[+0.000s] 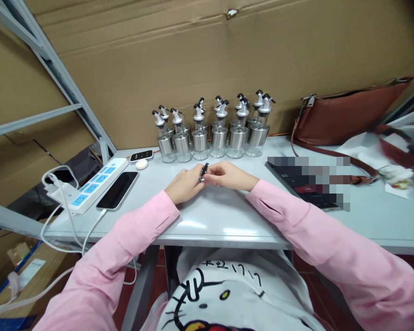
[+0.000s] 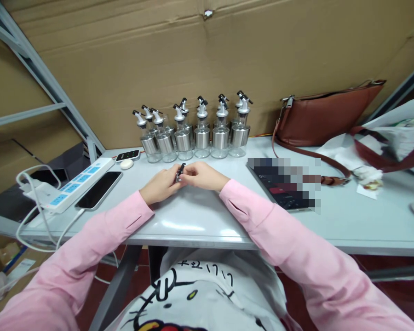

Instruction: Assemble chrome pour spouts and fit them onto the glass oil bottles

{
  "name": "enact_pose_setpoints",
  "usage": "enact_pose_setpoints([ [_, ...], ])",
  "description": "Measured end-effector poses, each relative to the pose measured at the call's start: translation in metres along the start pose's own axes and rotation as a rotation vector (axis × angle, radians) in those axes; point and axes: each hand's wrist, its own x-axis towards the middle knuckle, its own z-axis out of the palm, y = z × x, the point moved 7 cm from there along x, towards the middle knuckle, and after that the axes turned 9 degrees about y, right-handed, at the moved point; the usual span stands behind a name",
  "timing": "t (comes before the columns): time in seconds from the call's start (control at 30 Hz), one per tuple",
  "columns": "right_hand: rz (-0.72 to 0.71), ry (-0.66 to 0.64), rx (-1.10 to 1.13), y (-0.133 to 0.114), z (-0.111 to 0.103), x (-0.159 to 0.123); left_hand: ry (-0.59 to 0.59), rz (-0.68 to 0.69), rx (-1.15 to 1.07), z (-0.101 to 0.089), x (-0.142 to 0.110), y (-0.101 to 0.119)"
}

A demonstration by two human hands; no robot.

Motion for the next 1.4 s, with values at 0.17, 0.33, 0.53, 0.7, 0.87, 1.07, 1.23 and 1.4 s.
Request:
enact_pose_setpoints([
  [0.17,0.010,0.032,0.050,0.000,-0.003,0.001,0.064,0.006,-0.071,-0.002,0.000,-0.001],
  [0.33,-0.011,0.116,0.013,-0.003,-0.008,0.002,0.163,-0.008,-0.225,-0.003,0.001,-0.007],
  [0.53,-0.032,0.218,-0.001,-0.009,-0.013,0.002,0.267,-0.021,-0.426,-0.006,0.000,-0.012],
  [0.7,-0.033,0.223,0.007,-0.009,-0.011,0.001,0.269,0.028,-0.405,-0.008,0.000,-0.010],
  [0.87,-0.034,0.246,0.035,-0.006,-0.012,0.001,0.253,-0.007,-0.394,-0.010,0.000,-0.010],
  [1.07,0.029,0.265,0.175,-0.007,-0.015,0.001,0.271,-0.023,-0.332,-0.015,-0.001,-0.009],
  [1.23,0.143,0.189,0.340,-0.008,-0.011,-0.001,0.279,-0.032,-0.256,-0.018,-0.001,-0.007],
  [1.4,0.208,0.227,0.437,-0.004,-0.009,-0.003,0.264,-0.037,-0.165,-0.019,0.000,-0.006],
])
